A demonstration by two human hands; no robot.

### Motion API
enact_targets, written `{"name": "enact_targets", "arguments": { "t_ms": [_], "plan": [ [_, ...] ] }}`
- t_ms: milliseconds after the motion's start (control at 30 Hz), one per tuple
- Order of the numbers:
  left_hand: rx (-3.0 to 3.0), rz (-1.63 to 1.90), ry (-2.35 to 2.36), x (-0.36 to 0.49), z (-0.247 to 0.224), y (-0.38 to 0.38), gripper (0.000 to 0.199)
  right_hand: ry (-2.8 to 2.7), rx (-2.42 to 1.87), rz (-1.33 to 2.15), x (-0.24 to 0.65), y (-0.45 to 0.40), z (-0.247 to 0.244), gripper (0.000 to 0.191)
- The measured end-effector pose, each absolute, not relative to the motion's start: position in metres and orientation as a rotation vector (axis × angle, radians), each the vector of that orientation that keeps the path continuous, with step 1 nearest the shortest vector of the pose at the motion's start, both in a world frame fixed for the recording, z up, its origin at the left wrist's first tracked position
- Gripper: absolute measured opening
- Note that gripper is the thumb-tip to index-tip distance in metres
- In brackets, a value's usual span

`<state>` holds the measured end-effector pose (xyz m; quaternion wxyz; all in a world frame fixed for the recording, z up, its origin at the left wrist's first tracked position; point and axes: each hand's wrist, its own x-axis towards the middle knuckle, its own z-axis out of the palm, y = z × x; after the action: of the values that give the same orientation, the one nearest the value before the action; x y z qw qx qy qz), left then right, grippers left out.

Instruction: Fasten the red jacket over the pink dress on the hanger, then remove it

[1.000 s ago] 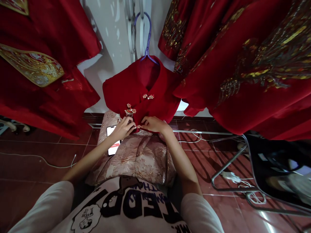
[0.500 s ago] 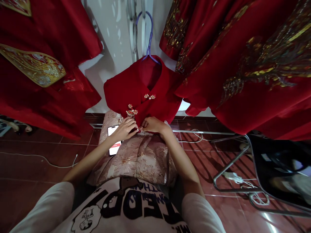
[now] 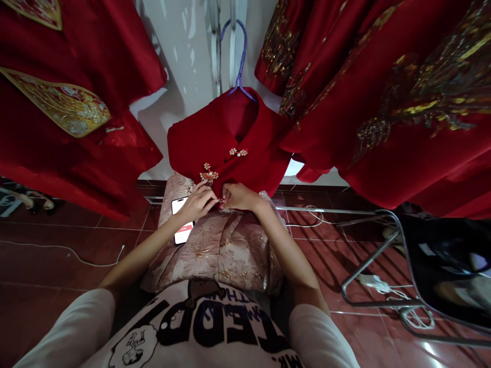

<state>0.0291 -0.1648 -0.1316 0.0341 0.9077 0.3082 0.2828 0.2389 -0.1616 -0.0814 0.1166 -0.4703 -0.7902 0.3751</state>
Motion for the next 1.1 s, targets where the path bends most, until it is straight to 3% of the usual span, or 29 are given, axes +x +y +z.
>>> {"name": "enact_targets", "arguments": {
  "t_ms": [100, 200, 433, 567, 1100],
  "plan": [
    [2.545, 0.973, 1.01, 0.036, -0.13, -0.166, 0.018, -2.359, -1.404, 0.9, 0.237, -0.163, -0.082, 0.033],
    [2.291, 1.047, 1.022, 0.046, -0.127, -0.166, 0.022, -2.385, -1.412, 0.79, 0.24, -0.163, -0.082, 0.028],
    [1.422, 1.08, 1.055, 0.068, -0.128, -0.147, 0.044, -2.43, -1.417, 0.916, 0.265, -0.16, -0.065, 0.026],
    [0.957, 1.121, 1.05, 0.071, -0.122, -0.131, 0.039, -2.477, -1.43, 1.003, 0.275, -0.162, -0.055, 0.028],
    [1.091, 1.19, 1.158, 0.07, -0.103, -0.117, 0.04, -2.551, -1.443, 1.055, 0.274, -0.163, -0.055, 0.025]
  ]
}}
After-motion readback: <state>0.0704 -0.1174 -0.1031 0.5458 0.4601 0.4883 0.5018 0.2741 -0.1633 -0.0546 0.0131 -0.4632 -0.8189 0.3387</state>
